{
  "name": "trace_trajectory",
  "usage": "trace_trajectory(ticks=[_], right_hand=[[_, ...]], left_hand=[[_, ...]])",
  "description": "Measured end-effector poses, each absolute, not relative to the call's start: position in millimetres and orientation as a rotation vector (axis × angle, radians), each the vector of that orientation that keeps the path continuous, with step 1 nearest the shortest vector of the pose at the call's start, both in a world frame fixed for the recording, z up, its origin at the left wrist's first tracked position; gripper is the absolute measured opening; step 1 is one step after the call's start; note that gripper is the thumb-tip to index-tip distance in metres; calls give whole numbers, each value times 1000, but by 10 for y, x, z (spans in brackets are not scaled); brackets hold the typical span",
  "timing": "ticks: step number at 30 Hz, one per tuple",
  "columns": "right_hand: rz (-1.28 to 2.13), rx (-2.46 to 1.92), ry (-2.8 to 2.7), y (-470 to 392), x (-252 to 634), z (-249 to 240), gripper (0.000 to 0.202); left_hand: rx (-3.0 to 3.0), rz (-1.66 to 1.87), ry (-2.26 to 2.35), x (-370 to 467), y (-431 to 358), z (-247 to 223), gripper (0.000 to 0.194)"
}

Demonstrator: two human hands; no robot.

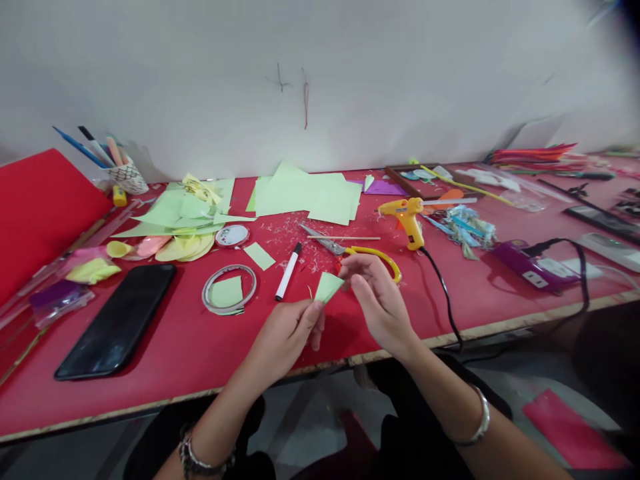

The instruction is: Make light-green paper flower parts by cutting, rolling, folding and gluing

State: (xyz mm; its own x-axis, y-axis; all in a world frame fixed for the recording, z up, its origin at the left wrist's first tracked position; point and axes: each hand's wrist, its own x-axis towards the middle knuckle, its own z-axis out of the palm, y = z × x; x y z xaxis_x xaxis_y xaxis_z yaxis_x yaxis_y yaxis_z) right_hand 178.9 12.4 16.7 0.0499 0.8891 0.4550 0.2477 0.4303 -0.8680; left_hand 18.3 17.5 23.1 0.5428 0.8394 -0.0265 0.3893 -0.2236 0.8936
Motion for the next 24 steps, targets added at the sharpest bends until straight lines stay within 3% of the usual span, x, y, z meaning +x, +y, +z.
trace_trajectory(ticks=[5, 13, 24], right_hand=[[615, -1128, -1598, 84, 1721, 167, 31], [486, -1138, -1658, 86, 1709, 185, 11], [532, -1156, -1632, 100, 1703, 156, 13]], left_hand=[[1930, 575, 1079, 190, 180, 215, 51], [1905, 577, 1083, 204, 159, 211, 48], [2025, 538, 1144, 222, 177, 245, 40]])
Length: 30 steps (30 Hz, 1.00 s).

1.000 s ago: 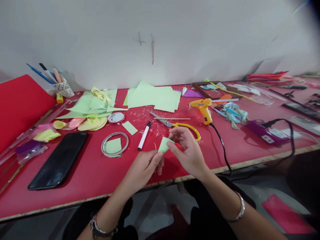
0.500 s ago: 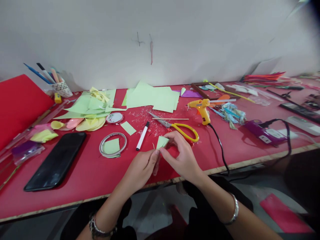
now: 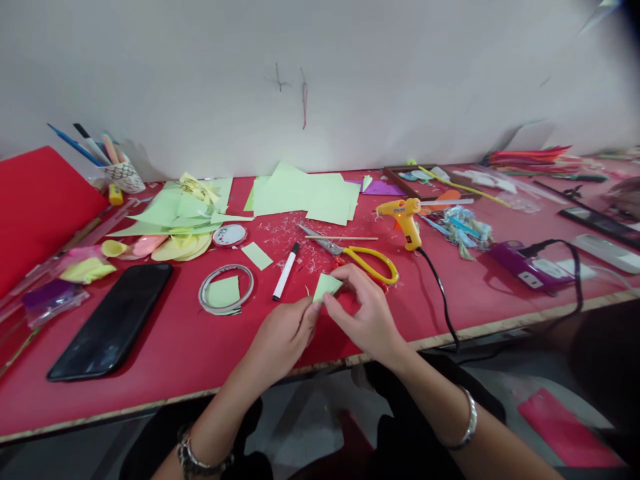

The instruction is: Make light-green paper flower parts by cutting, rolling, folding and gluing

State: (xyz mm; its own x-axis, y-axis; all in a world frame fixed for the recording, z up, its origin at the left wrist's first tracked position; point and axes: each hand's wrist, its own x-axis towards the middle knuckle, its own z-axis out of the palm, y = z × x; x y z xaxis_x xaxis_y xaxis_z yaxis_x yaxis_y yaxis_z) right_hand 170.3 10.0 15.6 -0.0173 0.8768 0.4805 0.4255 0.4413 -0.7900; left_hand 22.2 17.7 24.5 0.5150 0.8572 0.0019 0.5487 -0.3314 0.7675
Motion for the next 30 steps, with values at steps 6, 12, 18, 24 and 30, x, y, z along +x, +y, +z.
trace_trajectory(ticks=[6, 12, 18, 24, 30], right_hand=[[739, -1128, -1515, 129, 1716, 117, 14], [804, -1015, -1550, 166, 1741, 98, 11], [774, -1044, -1543, 180, 1761, 103, 11], [774, -1074, -1557, 172, 1757, 98, 10], [789, -1109, -1590, 163, 1744, 131, 4]], left_hand=[[2068, 538, 1168, 203, 183, 227, 41], [2331, 425, 1337, 180, 218, 190, 37], [2576, 352, 1438, 169, 231, 206, 40], [2756, 256, 1507, 194, 240, 209, 44], [2809, 268, 1496, 193, 235, 182, 45]])
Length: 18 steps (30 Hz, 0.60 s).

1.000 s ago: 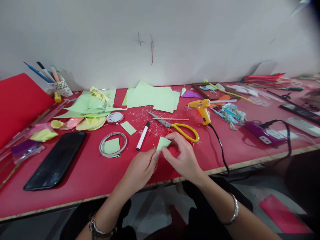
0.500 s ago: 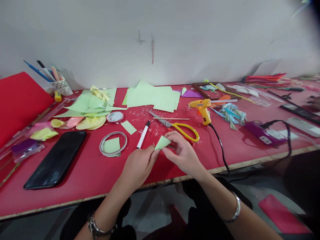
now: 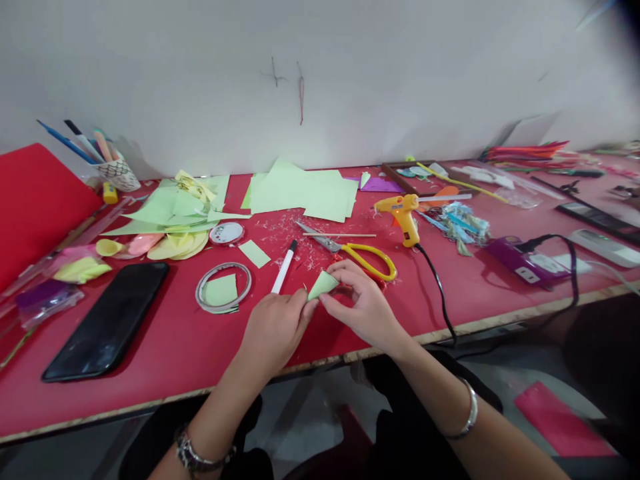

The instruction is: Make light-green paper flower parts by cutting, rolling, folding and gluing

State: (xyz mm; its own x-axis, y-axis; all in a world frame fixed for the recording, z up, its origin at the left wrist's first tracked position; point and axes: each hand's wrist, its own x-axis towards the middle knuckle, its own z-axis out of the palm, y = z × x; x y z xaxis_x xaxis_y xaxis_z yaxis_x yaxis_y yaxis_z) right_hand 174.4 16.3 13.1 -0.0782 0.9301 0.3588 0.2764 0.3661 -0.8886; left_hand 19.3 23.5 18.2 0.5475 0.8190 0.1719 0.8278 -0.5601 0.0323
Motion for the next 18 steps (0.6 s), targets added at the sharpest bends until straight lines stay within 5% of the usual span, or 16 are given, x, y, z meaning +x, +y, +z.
trace_trajectory(ticks=[18], right_hand=[[848, -1055, -1538, 178, 1806, 132, 9]], left_hand=[[-2744, -348, -1356, 175, 235, 185, 48]])
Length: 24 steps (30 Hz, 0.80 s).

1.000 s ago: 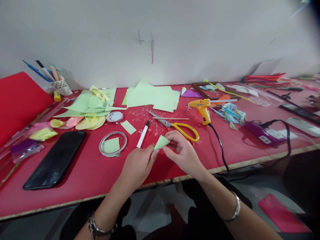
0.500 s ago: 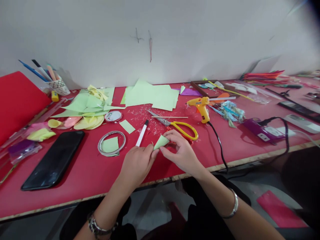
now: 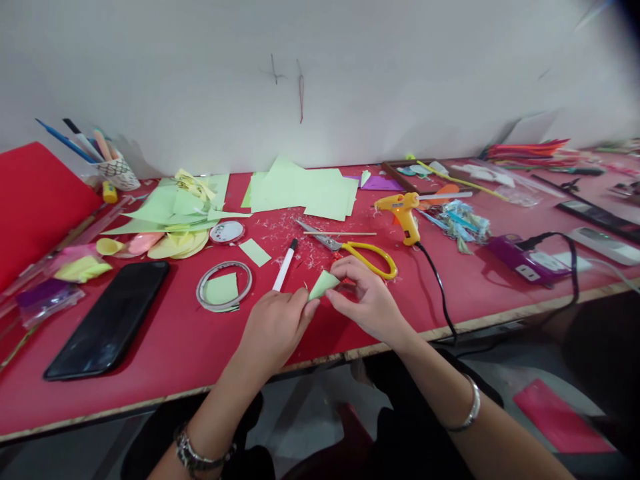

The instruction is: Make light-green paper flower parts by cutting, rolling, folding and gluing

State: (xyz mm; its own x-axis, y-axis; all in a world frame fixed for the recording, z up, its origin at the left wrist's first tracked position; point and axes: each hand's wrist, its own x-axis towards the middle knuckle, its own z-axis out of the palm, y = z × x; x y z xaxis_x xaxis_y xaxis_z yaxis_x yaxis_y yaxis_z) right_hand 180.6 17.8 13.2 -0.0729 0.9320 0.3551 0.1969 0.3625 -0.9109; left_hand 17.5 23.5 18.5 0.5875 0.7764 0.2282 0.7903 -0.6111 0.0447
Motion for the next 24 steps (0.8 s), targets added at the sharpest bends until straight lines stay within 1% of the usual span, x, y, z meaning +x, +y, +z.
trace_trajectory(ticks=[5, 9, 11, 19, 20, 24], right_hand=[[854, -1077, -1605, 165, 1796, 138, 4], [836, -1084, -1528, 167, 1810, 132, 17], [857, -1059, -1472, 170, 1823, 131, 20], [811, -1024, -1578, 162, 1802, 126, 10], [820, -1031, -1568, 160, 1795, 122, 13], [905, -1031, -1413, 156, 1769, 107, 37]], left_hand=[[-2766, -352, -1357, 165, 236, 182, 47], [-2754, -350, -1397, 160, 243, 195, 45], [-2740, -339, -1428, 161, 244, 205, 44], [-2740, -345, -1412, 153, 234, 206, 45], [-2745, -344, -1410, 151, 234, 206, 45], [-2758, -350, -1475, 146, 233, 224, 45]])
